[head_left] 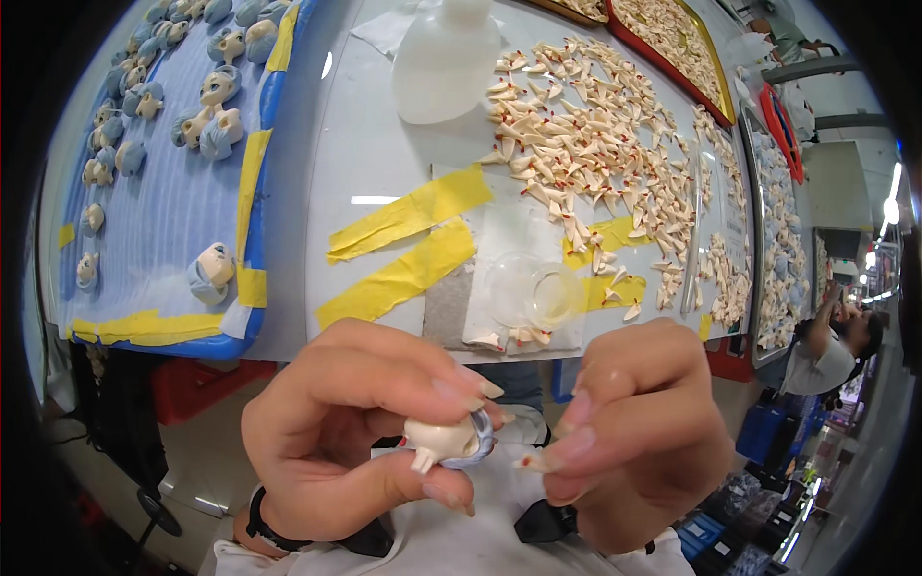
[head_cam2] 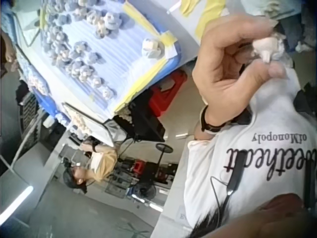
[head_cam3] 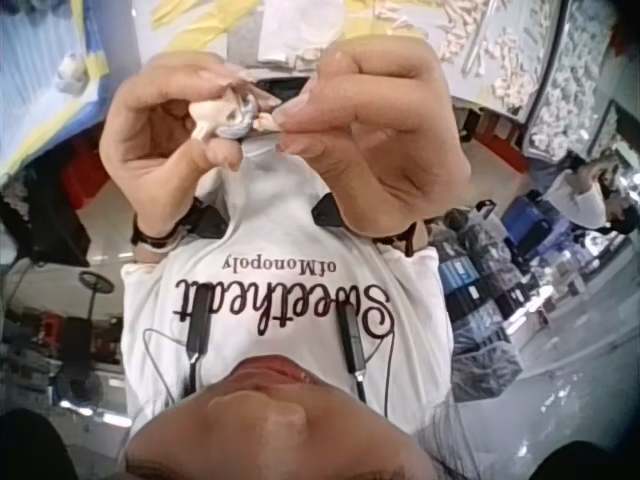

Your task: The person assembles miniature figurines by hand at a workstation. They pick up small white components from a tray, apply adhesive from a bottle, and attach them to the heads of the figurines. The completed figurines are placed on a blue tray.

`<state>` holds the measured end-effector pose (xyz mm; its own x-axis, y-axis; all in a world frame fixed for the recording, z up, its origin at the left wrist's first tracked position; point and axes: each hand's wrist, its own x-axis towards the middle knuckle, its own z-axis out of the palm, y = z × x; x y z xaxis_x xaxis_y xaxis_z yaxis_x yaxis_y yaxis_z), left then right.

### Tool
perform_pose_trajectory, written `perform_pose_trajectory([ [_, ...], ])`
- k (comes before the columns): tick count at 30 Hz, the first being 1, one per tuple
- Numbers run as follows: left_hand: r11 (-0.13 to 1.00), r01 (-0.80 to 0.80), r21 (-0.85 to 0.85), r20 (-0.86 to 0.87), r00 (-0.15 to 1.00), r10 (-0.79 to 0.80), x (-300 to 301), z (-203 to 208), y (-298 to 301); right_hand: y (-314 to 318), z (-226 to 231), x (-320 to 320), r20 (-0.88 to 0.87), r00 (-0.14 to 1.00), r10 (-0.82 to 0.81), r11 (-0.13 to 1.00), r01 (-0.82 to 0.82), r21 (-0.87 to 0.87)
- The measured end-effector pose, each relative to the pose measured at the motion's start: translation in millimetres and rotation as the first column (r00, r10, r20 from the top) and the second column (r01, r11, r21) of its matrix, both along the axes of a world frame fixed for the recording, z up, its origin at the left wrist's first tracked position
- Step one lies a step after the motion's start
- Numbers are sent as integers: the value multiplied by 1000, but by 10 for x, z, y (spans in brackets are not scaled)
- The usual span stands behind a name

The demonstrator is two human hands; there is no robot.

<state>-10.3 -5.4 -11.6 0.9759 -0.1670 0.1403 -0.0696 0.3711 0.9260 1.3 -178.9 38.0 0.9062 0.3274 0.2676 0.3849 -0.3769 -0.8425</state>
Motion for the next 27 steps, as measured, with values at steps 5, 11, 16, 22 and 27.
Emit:
perform_pose_trajectory([
  [5, 996, -6, 91, 53, 999, 1, -11, -17, 2, 28, 22, 11, 11, 1000, 22, 994, -21, -111],
  [11, 993, -14, -117, -82, 997, 5, -83, -12, 0, 88, -8, 14, 247, 969, -2, 980, 52, -194],
  [16, 997, -55, -50, -73, 996, 51, -105, -7, -6, 62, -42, 34, 307, 951, 15, 983, 43, -180],
  [22, 961, -200, 191, 280, 949, 142, 3, 40, -60, -94, 69, 72, 130, 987, 92, 993, -82, -79],
  [27, 720, -365, 590, 592, 802, -79, 18, 133, -173, -82, 30, -35, -361, 925, 118, 944, 9, 331],
])
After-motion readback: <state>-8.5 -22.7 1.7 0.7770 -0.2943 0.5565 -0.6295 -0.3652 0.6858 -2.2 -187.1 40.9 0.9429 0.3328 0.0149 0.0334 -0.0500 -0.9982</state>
